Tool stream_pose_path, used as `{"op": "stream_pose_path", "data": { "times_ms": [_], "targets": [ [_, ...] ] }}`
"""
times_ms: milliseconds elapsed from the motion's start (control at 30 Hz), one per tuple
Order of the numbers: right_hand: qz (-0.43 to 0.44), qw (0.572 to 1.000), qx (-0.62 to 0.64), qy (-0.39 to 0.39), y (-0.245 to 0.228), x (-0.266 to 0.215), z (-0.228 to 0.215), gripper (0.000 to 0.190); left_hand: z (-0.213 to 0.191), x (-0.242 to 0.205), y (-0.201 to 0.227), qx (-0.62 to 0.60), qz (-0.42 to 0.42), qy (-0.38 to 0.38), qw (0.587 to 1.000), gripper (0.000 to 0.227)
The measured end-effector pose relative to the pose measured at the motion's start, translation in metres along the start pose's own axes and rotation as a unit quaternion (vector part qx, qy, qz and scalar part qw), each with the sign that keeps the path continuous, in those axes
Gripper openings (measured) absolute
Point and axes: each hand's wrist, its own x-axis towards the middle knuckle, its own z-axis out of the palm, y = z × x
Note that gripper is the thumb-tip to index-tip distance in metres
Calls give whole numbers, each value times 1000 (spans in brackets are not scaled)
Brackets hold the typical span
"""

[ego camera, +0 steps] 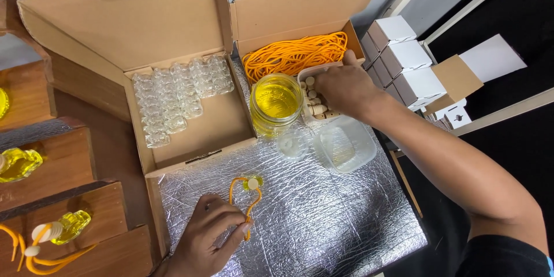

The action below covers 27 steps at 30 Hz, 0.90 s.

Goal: Assembling a decorative perfume bottle by threading a yellow cord through a wooden cap and securing it to the bottle.

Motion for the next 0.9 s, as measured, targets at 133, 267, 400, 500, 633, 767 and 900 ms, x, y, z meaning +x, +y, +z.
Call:
{"op": "stream_pose_path", "data": {
  "times_ms": [133, 267, 400, 500, 633, 767, 900],
  "targets": [
    [15, 997, 69, -19, -1, -20, -19, 24, 3, -4, -4, 10, -9, -7, 1000, 11],
    [19, 999, 49, -11, -3, -20, -12, 15, 0, 0, 0, 7, 8, -10, 1000, 11],
    [2, 995, 98, 21, -3, -23, -13, 15, 0, 0, 0, 11, 10, -7, 1000, 11],
    [5, 996, 89, 5, -3, -25, -21, 23, -1, 5, 6, 0, 25, 8, 1000, 10],
    [-18, 994, 78, 71, 3, -42, -25, 21, -2, 5, 7, -1, 17, 12, 1000, 9],
    [-79, 953, 168, 239, -4, -86, -41, 25, -1, 4, 5, -9, 24, 19, 999, 8],
    [-184, 873, 284, 351, -30, -135, -48, 22, -1, 4, 4, -27, 13, 17, 999, 11]
  ]
}}
